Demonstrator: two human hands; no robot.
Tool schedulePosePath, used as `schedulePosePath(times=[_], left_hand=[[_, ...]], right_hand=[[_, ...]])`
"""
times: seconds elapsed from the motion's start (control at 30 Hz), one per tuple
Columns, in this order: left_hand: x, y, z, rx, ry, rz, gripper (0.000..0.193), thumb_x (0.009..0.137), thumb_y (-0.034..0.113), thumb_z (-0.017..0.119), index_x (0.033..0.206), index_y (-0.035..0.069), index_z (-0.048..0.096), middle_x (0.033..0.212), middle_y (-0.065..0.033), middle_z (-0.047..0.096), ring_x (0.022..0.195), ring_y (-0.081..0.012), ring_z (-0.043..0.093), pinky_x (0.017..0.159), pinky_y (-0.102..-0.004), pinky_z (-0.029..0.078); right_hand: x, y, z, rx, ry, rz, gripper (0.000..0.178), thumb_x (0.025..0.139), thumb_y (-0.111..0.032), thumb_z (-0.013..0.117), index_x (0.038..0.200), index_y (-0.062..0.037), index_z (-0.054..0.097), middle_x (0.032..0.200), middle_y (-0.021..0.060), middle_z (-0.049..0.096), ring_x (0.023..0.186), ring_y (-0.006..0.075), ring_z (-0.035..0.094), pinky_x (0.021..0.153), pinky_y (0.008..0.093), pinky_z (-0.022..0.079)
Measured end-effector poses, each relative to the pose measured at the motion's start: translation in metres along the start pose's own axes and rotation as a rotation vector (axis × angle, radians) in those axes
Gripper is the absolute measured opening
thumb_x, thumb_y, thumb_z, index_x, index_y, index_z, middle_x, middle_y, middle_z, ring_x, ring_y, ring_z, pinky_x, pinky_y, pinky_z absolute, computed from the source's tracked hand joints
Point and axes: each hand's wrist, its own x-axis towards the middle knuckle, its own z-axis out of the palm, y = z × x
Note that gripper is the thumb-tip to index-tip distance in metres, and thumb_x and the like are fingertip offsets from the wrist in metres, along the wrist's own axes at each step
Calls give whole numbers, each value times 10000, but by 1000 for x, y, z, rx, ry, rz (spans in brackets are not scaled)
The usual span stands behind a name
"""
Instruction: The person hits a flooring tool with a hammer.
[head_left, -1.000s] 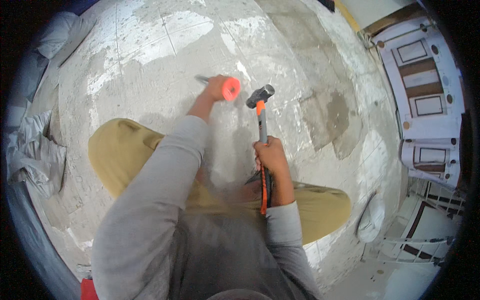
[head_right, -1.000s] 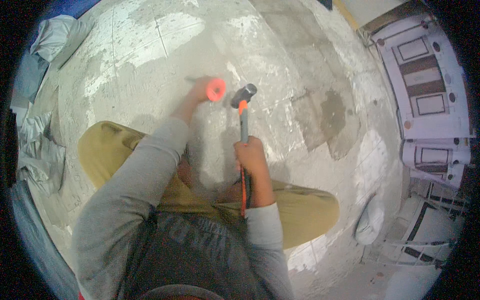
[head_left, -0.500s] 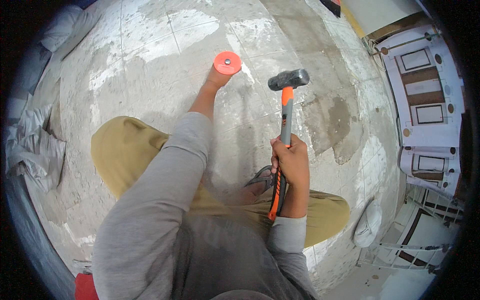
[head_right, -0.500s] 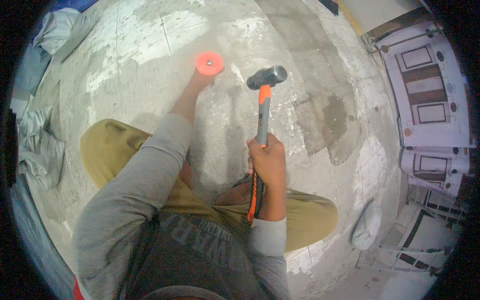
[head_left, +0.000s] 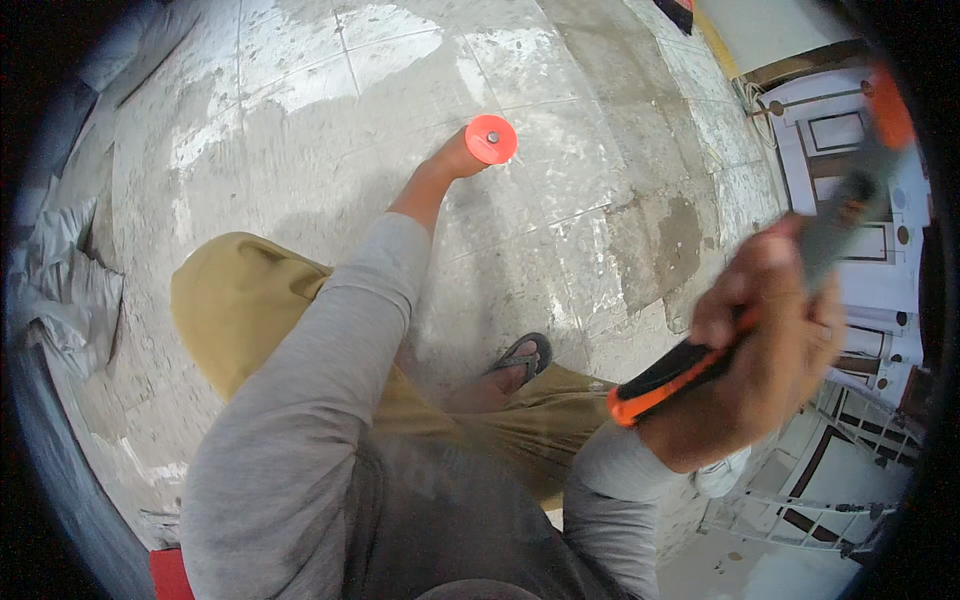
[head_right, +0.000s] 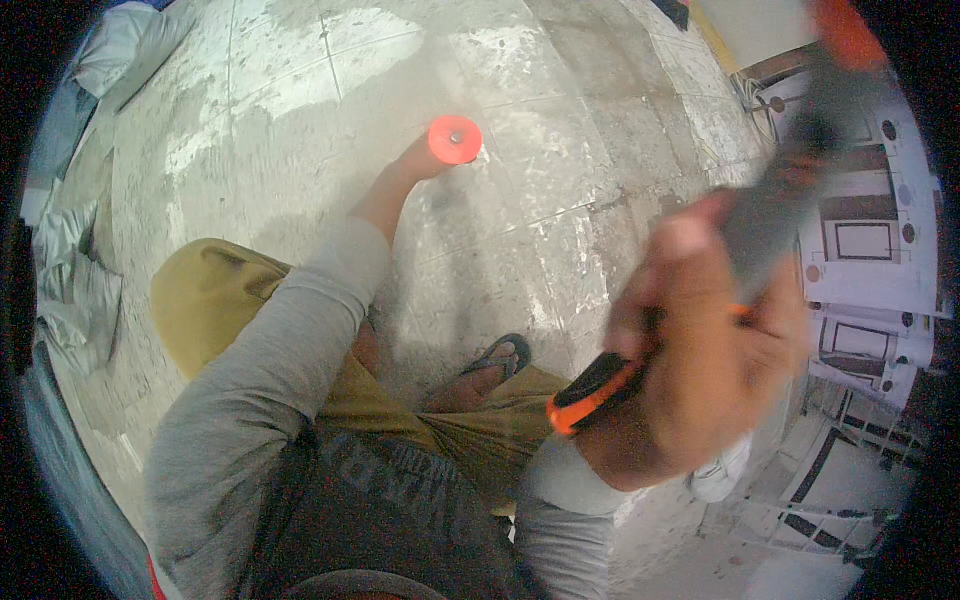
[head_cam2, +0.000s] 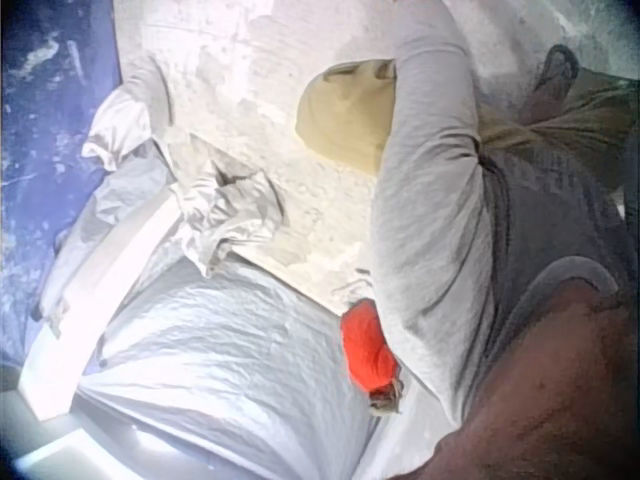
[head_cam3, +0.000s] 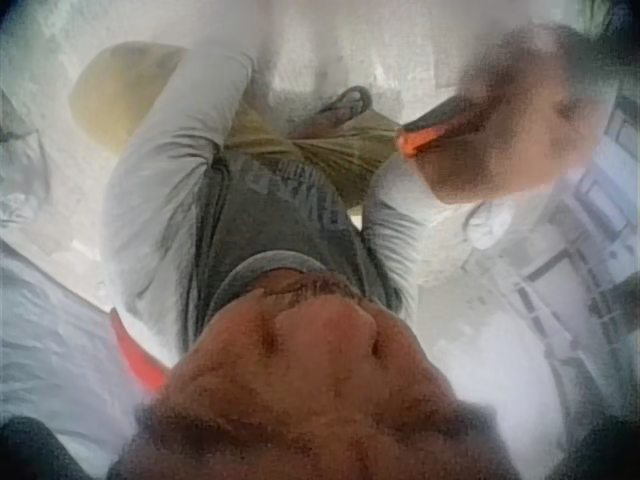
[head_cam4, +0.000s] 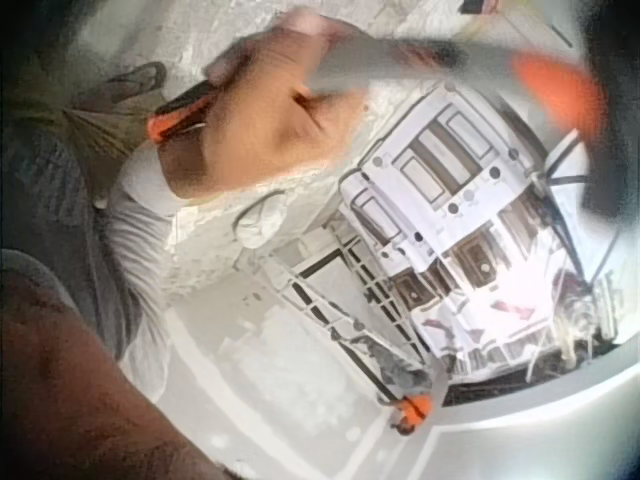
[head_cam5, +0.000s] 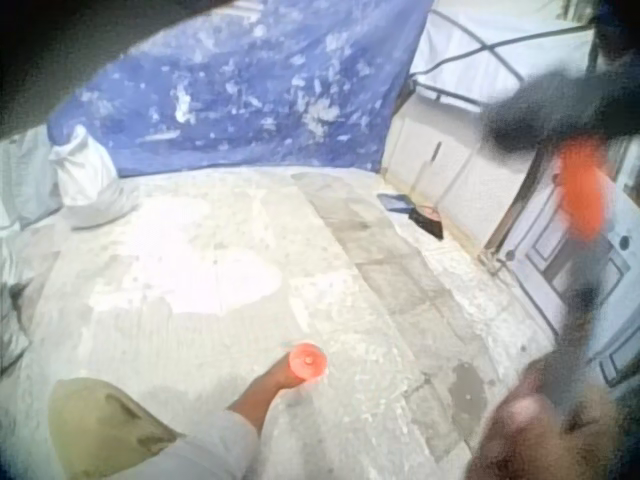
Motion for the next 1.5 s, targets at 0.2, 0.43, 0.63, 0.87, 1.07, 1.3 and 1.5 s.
schedulePosePath(times=[0.2, 0.43, 0.63, 0.87, 1.07, 1.3, 1.5], left_hand=[[4, -30, 1, 39, -102, -1, 357, 818, 220, 652, 1142, 77, 608, 1155, -136, 646, 1071, -280, 607, 892, -361, 490], [6, -11, 5, 154, -84, 200, 384, 819, 250, 675, 1165, 94, 614, 1133, -133, 661, 1057, -270, 618, 886, -350, 492], [1, -13, -33, 69, 36, -6, 395, 831, 262, 683, 1179, 92, 609, 1193, -113, 636, 1098, -256, 595, 923, -358, 480], [-3, -27, -8, -16, 131, 22, 429, 774, 198, 795, 1137, 70, 608, 1131, -49, 628, 1050, -171, 578, 899, -344, 465], [-1, -31, 3, -13, 8, -3, 450, 782, 244, 783, 1156, 77, 597, 1156, -66, 620, 1095, -201, 568, 937, -352, 447], [-3, 2, 7, 40, -120, 28, 369, 831, 232, 648, 1165, 84, 598, 1183, -127, 636, 1106, -267, 589, 928, -355, 473], [-5, 1, 10, 19, -111, 16, 373, 824, 232, 650, 1165, 89, 597, 1168, -134, 641, 1086, -271, 600, 912, -361, 481]], right_hand=[[24, 50, 32, 251, -74, -200, 117, 873, -84, 636, 945, -21, 568, 602, 43, 527, 470, 79, 497, 399, 202, 389], [-41, 232, 21, -369, -522, 586, 222, 861, -161, 579, 853, 59, 545, 646, 150, 563, 571, 269, 604, 525, 396, 487], [-63, 225, -7, -166, -410, 840, 152, 839, -94, 599, 809, 41, 537, 578, 62, 506, 397, 141, 497, 345, 303, 430], [-50, 174, -12, -75, -357, 719, 151, 853, -96, 599, 819, 33, 528, 521, 39, 486, 374, 127, 480, 358, 276, 405], [-35, 94, -9, 54, -290, 518, 125, 863, -82, 624, 893, 3, 537, 597, 38, 507, 385, 99, 454, 340, 251, 389], [0, -13, -15, -35, 68, -79, 148, 888, -152, 626, 900, -19, 563, 579, 3, 480, 381, 61, 387, 345, 208, 303], [18, -15, -11, -53, 114, -256, 178, 954, -202, 560, 846, -60, 559, 603, -5, 484, 427, 40, 438, 364, 202, 351]])
